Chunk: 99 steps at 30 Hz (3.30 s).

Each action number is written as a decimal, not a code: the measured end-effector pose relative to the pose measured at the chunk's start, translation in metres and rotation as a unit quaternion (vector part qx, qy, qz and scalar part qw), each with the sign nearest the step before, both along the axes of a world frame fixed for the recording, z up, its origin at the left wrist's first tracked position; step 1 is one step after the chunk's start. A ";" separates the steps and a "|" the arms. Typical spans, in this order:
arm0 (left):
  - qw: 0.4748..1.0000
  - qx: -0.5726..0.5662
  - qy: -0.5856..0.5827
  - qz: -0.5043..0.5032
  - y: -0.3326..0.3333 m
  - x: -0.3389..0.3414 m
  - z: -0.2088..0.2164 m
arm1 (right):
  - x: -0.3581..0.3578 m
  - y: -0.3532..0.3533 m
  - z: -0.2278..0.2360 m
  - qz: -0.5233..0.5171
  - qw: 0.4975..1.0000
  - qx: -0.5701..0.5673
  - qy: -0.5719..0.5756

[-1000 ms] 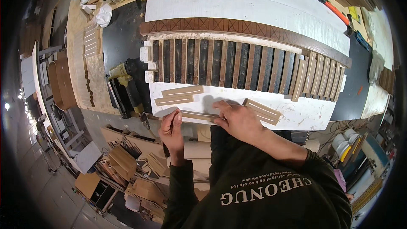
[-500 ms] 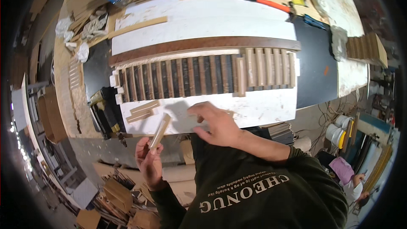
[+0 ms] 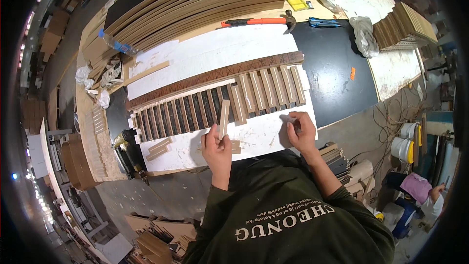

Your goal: Assembling wooden slats onto a larger frame using a pneumatic nail gun and then manually inserting smaller slats.

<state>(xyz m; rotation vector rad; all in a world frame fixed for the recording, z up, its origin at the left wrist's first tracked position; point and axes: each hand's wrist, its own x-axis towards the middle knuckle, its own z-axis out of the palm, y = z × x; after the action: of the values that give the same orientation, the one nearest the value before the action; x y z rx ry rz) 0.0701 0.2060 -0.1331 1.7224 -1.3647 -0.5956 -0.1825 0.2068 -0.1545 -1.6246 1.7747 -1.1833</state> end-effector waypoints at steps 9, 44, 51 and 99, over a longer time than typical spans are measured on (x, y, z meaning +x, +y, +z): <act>0.995 0.083 -0.051 0.020 0.006 -0.029 -0.002 | -0.001 -0.002 -0.002 0.023 1.000 -0.010 0.016; 0.984 0.022 -0.168 -0.061 -0.040 -0.022 -0.015 | 0.000 -0.001 0.000 0.040 0.999 -0.007 0.020; 0.972 0.026 -0.208 -0.103 -0.053 0.001 -0.011 | 0.013 -0.014 0.011 0.067 0.991 -0.091 0.075; 0.997 0.048 -0.061 0.010 0.014 0.019 0.000 | 0.079 -0.007 0.021 0.296 0.945 0.030 0.136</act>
<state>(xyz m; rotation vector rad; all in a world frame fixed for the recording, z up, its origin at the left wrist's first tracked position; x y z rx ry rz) 0.0896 0.2204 -0.1332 1.8731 -1.4219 -0.5612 -0.1033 0.2001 -0.1335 -2.1522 1.2869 -0.6433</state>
